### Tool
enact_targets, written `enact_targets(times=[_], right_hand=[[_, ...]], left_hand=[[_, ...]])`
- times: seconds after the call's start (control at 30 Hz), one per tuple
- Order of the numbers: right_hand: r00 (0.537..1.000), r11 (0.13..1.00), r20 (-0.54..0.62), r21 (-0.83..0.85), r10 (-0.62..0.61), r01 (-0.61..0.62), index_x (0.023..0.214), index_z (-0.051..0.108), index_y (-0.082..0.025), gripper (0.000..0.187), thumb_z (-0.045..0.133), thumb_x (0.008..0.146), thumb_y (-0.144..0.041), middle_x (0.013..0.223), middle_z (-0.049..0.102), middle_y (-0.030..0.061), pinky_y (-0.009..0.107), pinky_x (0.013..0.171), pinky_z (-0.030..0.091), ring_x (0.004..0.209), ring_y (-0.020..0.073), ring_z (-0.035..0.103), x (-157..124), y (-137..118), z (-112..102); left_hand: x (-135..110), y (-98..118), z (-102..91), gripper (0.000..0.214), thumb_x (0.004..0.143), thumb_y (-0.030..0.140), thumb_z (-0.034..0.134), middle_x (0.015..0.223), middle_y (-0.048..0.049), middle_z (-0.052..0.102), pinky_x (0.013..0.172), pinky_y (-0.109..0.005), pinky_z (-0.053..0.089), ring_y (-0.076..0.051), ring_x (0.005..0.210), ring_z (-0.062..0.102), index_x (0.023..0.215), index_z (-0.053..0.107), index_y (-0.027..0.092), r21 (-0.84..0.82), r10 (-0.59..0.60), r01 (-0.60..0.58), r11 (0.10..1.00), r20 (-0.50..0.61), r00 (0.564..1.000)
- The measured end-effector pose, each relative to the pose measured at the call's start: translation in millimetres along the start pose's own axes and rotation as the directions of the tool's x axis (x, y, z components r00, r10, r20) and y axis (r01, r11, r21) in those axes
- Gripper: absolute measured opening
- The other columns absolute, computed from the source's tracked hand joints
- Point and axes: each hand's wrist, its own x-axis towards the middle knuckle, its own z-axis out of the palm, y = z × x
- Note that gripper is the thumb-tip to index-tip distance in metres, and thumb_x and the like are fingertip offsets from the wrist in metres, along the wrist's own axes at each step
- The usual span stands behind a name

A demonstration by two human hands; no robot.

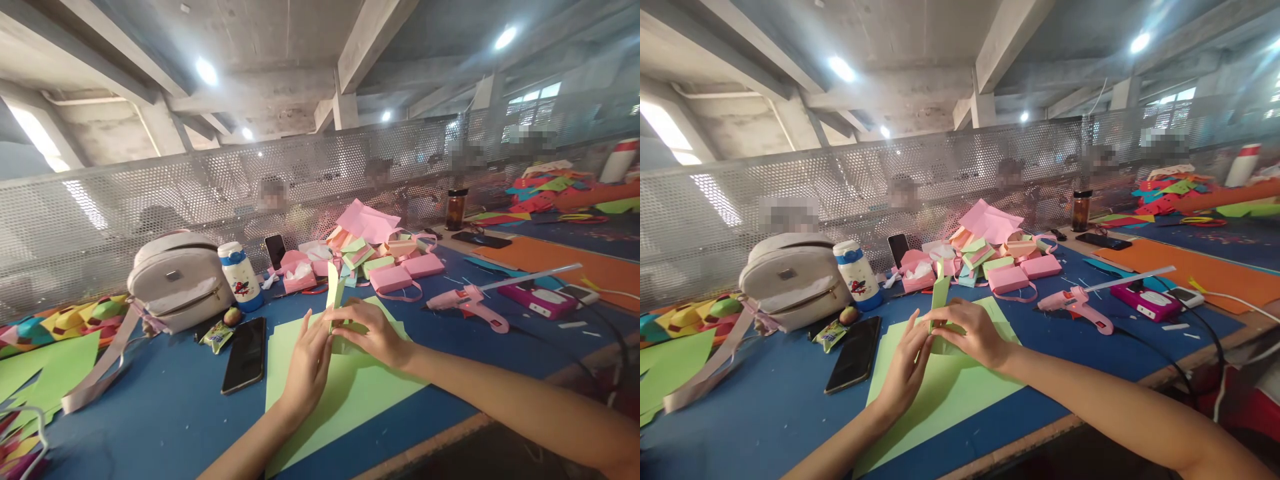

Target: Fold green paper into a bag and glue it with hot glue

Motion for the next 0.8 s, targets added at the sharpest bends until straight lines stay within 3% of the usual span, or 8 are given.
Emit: enact_targets(times=[0.1, 0.27, 0.43, 0.57, 0.7, 0.8], right_hand=[[0.993, 0.989, 0.059, -0.106, -0.102, 0.107, 0.11, 0.065, -0.024, 0.016, 0.055, 0.099, -0.021, 0.091, 0.074, 0.0037, 0.03, 0.074, 0.05, 0.082, 0.0179, 0.062, 2.9, 0.2, -4.5], [0.975, 0.96, 0.127, -0.191, -0.184, 0.207, 0.096, 0.066, -0.021, 0.018, 0.049, 0.101, -0.022, 0.079, 0.07, 0.004, 0.032, 0.072, 0.048, 0.078, 0.0192, 0.059, 7.4, -0.9, -9.7], [0.981, 0.973, 0.117, -0.157, -0.154, 0.171, 0.093, 0.065, -0.021, 0.016, 0.051, 0.1, -0.021, 0.083, 0.07, 0.0051, 0.032, 0.071, 0.047, 0.077, 0.0187, 0.057, 9.8, -1.0, -12.6], [0.987, 0.982, 0.085, -0.118, -0.139, 0.148, 0.092, 0.064, -0.021, 0.014, 0.053, 0.099, -0.021, 0.082, 0.071, 0.0044, 0.031, 0.07, 0.047, 0.075, 0.018, 0.057, 7.8, 2.3, -10.9], [0.991, 0.989, 0.11, -0.121, -0.072, 0.085, 0.101, 0.065, -0.022, 0.014, 0.052, 0.1, -0.025, 0.088, 0.072, 0.0043, 0.03, 0.071, 0.049, 0.077, 0.0179, 0.058, 4.8, 5.6, -9.3], [0.983, 0.979, 0.157, -0.16, -0.099, 0.124, 0.113, 0.063, -0.021, 0.018, 0.051, 0.101, -0.025, 0.091, 0.071, 0.0052, 0.031, 0.072, 0.049, 0.079, 0.0182, 0.059, 4.9, 7.2, -10.4]], left_hand=[[2.9, -1.7, -5.1, 0.049, 0.099, 0.012, 0.036, 0.146, -0.0095, 0.052, 0.121, -0.056, 0.017, -0.025, 0.138, 0.046, 0.145, 0.043, 0.029, 0.135, 0.067, -0.071, 0.988, 0.032, 0.997], [6.0, -4.2, -11.0, 0.052, 0.099, 0.012, 0.035, 0.147, -0.0128, 0.052, 0.12, -0.058, 0.014, -0.028, 0.14, 0.043, 0.15, 0.038, 0.023, 0.276, 0.119, -0.14, 0.951, 0.093, 0.989], [3.5, -4.2, -5.2, 0.05, 0.101, 0.021, 0.039, 0.148, -0.0113, 0.051, 0.121, -0.055, 0.018, -0.027, 0.138, 0.046, 0.15, 0.036, 0.025, 0.134, 0.016, -0.028, 0.991, 0.088, 0.996], [1.0, -4.1, 2.7, 0.041, 0.101, 0.025, 0.042, 0.14, -0.0096, 0.058, 0.119, -0.053, 0.026, -0.026, 0.13, 0.054, 0.141, 0.047, 0.026, -0.038, -0.049, 0.053, 0.998, 0.096, 0.994], [1.0, -1.4, 4.6, 0.033, 0.101, 0.025, 0.037, 0.128, -0.0115, 0.065, 0.118, -0.052, 0.027, -0.026, 0.124, 0.058, 0.13, 0.055, 0.023, -0.089, -0.048, 0.058, 0.994, 0.107, 0.993], [2.0, 0.4, 3.9, 0.029, 0.102, 0.024, 0.033, 0.111, -0.0111, 0.069, 0.115, -0.052, 0.031, -0.025, 0.109, 0.063, 0.117, 0.058, 0.022, -0.075, -0.022, 0.029, 0.997, 0.099, 0.995]])
